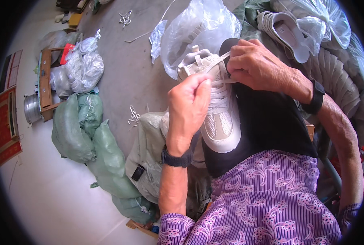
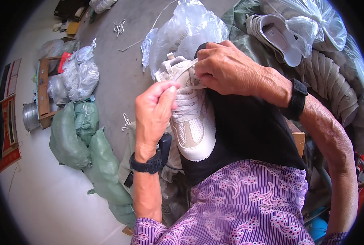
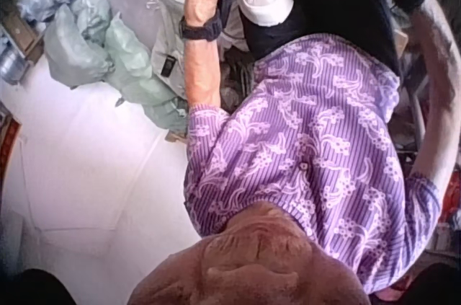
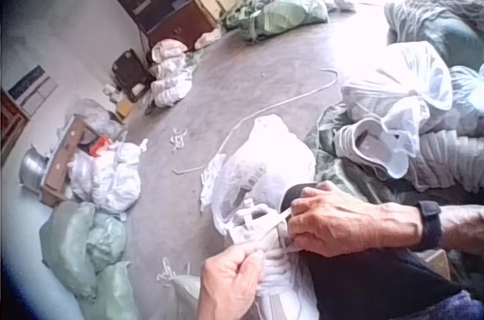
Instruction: The person is threading laces into a white sneaker and kemudian bundling excess laces.
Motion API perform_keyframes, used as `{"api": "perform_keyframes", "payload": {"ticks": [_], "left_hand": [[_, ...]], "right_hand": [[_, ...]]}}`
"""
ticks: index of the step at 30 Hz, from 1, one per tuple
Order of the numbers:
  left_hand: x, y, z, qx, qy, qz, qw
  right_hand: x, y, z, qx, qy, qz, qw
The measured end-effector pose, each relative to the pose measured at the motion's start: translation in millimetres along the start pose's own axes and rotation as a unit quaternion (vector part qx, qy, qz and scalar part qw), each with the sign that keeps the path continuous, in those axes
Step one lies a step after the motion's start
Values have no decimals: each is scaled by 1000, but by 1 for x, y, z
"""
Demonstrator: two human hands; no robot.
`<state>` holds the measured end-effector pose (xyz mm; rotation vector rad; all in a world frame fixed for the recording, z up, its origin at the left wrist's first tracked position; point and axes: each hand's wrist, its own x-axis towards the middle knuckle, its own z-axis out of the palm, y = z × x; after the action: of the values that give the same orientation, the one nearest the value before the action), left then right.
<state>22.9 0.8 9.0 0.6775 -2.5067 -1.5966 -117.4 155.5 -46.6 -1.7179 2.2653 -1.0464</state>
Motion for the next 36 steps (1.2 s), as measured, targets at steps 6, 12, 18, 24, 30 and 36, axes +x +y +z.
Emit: {"api": "perform_keyframes", "payload": {"ticks": [6,12,18,24,30,36], "left_hand": [[18,7,9,64,-127,-81,987],[37,20,12,139,-200,-115,963],[46,2,22,223,-187,-36,956],[45,3,21,239,-194,3,951],[39,-6,23,228,-140,26,963],[24,-16,25,195,-1,89,977]], "right_hand": [[-6,-4,-1,19,-13,1,1000],[-8,-3,10,-49,14,-8,999],[-9,-5,12,-51,35,-8,998],[-9,-6,18,-85,47,0,995],[-7,-10,18,-61,46,19,997],[-7,-8,12,-25,31,44,998]]}}
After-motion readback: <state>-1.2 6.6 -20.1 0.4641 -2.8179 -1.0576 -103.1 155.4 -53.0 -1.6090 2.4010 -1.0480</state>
